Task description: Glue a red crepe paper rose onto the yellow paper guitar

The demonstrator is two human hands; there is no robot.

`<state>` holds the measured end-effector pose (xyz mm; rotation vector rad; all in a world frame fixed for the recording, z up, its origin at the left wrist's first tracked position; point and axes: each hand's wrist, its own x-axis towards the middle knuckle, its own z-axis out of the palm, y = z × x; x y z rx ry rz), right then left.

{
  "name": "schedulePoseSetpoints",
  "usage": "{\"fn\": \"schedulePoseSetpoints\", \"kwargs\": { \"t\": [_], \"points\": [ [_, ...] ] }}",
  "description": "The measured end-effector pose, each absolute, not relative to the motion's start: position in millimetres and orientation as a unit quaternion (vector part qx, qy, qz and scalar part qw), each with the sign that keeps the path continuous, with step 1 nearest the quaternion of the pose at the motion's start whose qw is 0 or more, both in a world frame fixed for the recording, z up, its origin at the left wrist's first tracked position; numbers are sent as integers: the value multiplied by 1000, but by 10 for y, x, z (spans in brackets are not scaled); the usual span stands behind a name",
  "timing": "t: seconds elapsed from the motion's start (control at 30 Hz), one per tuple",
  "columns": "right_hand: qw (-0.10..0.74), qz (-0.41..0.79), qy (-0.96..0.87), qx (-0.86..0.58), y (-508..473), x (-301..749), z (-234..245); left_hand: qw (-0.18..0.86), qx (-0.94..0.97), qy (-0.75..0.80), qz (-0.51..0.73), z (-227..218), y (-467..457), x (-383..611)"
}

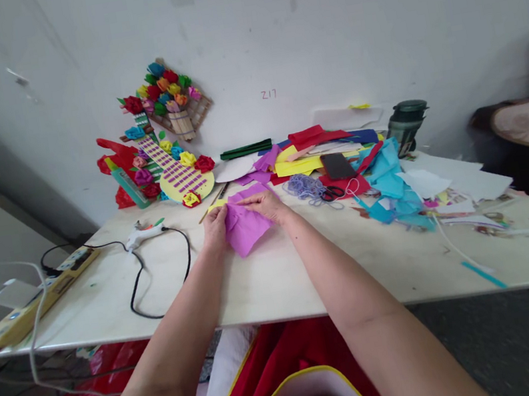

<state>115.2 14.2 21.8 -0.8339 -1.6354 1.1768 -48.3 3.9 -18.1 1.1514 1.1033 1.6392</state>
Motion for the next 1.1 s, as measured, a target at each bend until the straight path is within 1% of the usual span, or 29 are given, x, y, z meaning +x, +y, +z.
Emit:
{"fn": "schedulePoseSetpoints", "kwargs": {
  "t": [0.47, 0.8, 0.93, 1.1],
  "points": [
    [421, 441, -723, -326, 101, 1158, 260, 445, 437, 429, 654, -186, 34, -491],
    [420, 371, -756, -338, 164, 1155, 213, 468, 426, 425, 647, -133, -8, -463],
    [421, 363, -756, -345, 179, 1152, 196, 458, 422, 434, 652, -104, -39, -438],
    [422, 364, -758, -340, 183, 1140, 183, 486, 439, 418, 629, -139, -25, -445]
  ]
}}
